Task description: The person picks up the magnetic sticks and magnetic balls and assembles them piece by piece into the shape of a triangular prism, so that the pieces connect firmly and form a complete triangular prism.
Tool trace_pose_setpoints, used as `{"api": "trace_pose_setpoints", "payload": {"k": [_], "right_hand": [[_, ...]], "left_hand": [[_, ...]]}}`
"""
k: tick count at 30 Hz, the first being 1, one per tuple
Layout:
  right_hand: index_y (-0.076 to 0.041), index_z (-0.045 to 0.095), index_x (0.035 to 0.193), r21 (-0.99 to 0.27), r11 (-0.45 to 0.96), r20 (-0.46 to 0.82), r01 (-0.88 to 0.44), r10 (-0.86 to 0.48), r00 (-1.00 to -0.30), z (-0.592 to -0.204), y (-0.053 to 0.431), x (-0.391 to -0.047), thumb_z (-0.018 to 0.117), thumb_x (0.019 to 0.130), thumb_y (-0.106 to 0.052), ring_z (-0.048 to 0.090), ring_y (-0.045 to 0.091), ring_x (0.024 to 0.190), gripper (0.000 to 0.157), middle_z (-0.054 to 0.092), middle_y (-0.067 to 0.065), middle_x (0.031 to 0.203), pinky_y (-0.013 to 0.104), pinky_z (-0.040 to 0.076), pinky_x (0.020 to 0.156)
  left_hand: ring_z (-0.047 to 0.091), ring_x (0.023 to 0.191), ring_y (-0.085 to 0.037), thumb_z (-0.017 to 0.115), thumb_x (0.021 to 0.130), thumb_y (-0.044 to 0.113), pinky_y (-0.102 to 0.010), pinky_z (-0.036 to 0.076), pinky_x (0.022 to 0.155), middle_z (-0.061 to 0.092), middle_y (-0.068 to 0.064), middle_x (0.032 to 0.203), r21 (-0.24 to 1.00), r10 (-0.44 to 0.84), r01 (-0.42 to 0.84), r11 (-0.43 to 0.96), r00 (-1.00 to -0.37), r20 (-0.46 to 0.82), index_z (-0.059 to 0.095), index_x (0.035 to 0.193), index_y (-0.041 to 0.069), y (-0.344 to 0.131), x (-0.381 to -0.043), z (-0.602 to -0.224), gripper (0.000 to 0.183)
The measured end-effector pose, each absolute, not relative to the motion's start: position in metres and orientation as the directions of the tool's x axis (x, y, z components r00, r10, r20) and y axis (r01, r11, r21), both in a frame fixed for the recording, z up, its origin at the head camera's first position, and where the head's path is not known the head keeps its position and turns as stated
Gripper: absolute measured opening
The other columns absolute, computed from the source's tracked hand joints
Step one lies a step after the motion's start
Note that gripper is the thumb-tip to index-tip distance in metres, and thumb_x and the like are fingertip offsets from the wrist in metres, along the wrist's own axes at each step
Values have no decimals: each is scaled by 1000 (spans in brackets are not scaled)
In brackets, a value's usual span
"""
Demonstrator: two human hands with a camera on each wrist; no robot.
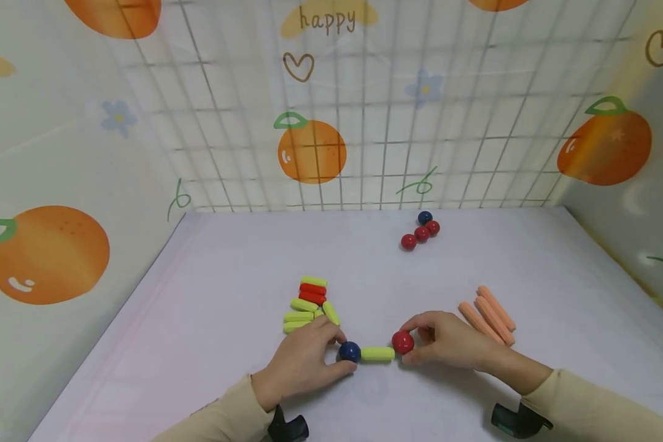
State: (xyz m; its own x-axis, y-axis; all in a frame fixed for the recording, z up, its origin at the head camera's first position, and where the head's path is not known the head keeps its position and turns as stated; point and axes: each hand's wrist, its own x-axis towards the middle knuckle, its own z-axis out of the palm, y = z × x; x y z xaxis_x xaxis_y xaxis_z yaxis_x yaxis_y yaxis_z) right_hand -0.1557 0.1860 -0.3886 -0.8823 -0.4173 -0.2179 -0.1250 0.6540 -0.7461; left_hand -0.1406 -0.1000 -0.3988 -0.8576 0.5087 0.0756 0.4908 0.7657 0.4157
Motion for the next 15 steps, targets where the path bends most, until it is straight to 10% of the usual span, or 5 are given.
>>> {"api": "trace_pose_setpoints", "payload": {"k": [15], "right_hand": [[-23, 70, 110, -651, 717, -143, -248, -437, -888, -394, 186, -149, 83, 74, -43, 46, 12, 77, 43, 51, -3, 80, 22, 34, 61]], "left_hand": [[53, 81, -2, 76, 80, 49, -18, 47, 71, 61, 7, 96, 406, 508, 499, 766, -856, 94, 68, 97, 20, -98, -139, -399, 35]]}}
